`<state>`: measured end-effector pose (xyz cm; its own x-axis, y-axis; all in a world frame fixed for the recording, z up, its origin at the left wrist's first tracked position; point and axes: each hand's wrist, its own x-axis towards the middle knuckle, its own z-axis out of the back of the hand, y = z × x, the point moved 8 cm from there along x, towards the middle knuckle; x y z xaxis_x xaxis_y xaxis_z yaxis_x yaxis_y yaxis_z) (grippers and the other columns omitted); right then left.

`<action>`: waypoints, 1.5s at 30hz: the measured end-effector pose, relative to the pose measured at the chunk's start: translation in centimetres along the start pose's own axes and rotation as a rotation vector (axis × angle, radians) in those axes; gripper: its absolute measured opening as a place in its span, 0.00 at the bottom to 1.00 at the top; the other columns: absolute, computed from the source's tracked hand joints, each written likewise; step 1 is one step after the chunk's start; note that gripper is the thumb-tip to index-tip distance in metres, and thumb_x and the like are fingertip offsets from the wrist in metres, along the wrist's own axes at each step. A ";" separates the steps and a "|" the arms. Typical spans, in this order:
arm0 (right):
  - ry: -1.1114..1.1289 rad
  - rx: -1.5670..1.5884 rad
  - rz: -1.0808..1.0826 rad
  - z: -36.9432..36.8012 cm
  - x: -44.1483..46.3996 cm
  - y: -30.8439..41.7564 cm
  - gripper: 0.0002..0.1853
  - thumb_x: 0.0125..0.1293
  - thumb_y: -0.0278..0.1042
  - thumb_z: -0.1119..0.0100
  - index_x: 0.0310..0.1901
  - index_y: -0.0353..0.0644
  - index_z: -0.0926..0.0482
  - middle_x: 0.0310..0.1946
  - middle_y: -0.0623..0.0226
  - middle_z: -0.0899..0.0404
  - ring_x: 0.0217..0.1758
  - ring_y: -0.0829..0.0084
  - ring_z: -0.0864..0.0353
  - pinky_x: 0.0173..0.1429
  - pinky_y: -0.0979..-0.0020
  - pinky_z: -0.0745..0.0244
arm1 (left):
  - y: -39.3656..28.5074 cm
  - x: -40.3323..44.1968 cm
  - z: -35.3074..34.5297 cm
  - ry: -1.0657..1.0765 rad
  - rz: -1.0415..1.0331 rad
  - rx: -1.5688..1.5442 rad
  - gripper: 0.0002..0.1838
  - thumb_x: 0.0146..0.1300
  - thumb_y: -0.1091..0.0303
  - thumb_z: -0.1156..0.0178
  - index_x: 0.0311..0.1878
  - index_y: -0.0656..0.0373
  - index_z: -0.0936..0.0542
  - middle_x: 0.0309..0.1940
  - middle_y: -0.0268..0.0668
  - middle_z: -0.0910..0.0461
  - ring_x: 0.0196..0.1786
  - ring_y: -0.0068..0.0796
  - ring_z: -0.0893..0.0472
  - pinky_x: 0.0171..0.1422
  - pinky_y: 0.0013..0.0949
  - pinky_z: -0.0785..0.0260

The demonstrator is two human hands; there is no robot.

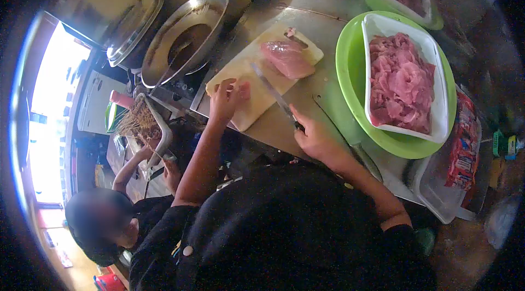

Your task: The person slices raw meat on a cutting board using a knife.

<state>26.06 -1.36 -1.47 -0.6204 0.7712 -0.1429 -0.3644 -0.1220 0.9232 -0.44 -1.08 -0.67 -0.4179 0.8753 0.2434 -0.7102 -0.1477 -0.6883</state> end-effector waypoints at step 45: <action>-0.061 0.186 -0.120 1.0 0.0 -0.9 0.27 0.60 0.25 0.47 0.63 0.34 0.35 0.35 0.61 0.20 0.36 0.72 0.21 0.45 0.70 0.27 | 1.8 4.6 -5.3 0.332 0.209 -0.130 0.18 0.57 0.62 0.38 0.47 0.60 0.26 0.31 0.47 0.20 0.30 0.42 0.19 0.33 0.39 0.25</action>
<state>27.09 -0.58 -1.95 -0.5354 0.8100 -0.2393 -0.2954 0.0858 0.9515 -0.60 5.16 -4.40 -0.3247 0.9368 -0.1300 -0.5431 -0.2972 -0.7853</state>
